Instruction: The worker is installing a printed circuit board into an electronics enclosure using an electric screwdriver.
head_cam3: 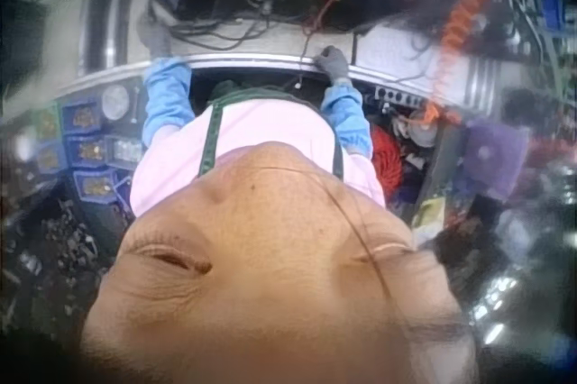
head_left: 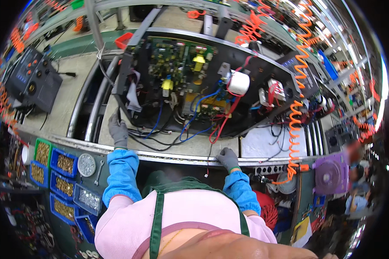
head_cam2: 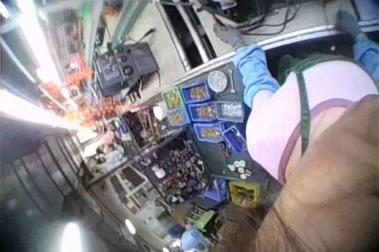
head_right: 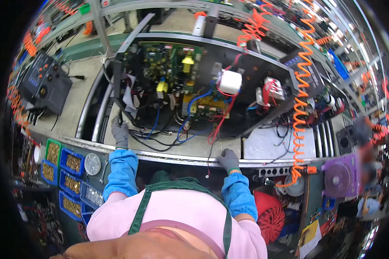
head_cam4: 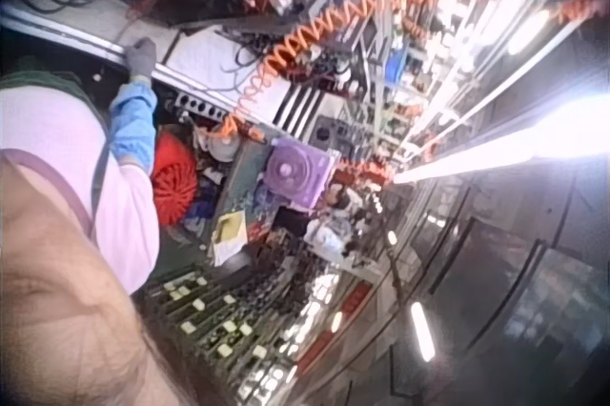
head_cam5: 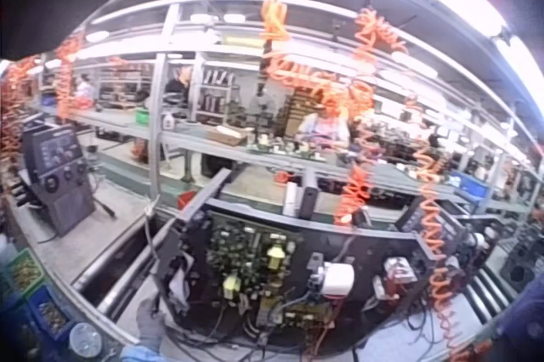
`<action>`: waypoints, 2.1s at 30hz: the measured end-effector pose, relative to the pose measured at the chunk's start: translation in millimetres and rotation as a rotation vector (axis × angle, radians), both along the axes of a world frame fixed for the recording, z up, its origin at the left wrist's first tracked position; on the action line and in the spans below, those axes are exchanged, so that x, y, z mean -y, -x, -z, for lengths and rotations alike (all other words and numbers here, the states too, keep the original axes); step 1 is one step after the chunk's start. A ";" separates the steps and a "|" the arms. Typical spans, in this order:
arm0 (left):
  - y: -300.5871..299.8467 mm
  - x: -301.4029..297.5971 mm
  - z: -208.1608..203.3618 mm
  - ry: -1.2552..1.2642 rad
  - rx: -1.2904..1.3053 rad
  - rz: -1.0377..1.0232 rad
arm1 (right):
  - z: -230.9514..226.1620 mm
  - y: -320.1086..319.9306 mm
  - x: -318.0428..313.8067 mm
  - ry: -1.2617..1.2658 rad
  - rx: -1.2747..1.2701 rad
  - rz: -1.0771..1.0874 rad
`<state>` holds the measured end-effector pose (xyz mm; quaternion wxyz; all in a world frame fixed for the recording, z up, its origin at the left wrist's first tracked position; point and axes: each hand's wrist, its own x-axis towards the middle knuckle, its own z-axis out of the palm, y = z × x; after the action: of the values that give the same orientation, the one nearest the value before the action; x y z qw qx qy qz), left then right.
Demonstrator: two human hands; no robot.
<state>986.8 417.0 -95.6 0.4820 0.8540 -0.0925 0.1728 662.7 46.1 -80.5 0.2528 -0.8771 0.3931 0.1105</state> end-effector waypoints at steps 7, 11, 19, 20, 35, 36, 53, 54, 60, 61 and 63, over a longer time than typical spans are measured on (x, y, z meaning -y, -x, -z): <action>8.4 12.7 -8.2 -0.595 -0.488 0.013 | -2.2 0.2 -1.6 0.014 0.031 -0.018; -0.4 13.3 6.5 -0.710 -0.387 -0.035 | -12.5 -0.6 -5.1 -0.006 -0.008 0.010; -9.8 16.1 -17.4 -0.610 -0.622 -0.034 | -13.8 -4.3 -2.0 -0.026 -0.061 0.024; -6.2 18.9 -22.3 -0.611 -0.623 -0.035 | -14.5 -4.8 -2.4 -0.029 -0.063 0.025; -7.5 17.5 10.7 -0.564 -0.429 -0.134 | -8.0 -4.8 -2.6 0.002 -0.011 0.022; -10.0 12.9 19.0 -0.545 -0.409 -0.132 | -10.2 -5.7 -3.0 -0.012 -0.041 0.011; -40.0 -29.4 40.6 0.556 -0.489 -0.046 | -15.1 -5.0 -2.8 -0.027 -0.066 0.040; -42.7 -29.2 27.3 0.584 -0.433 -0.076 | -15.0 -6.0 -2.9 -0.032 -0.073 0.036; -89.1 -21.9 -13.8 0.113 0.166 0.076 | -0.4 -5.6 1.6 -0.037 -0.005 0.006; -80.7 -3.8 -49.6 -0.143 0.022 0.098 | 3.1 -0.1 5.0 -0.057 0.005 0.043; -80.9 -0.9 -68.7 -0.400 -0.072 0.046 | -0.2 -0.4 1.9 -0.027 0.043 0.038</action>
<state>1067.7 417.8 -26.9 0.3098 0.9359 -0.1269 0.1093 663.0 44.2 -80.3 0.2752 -0.8681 0.4027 0.0919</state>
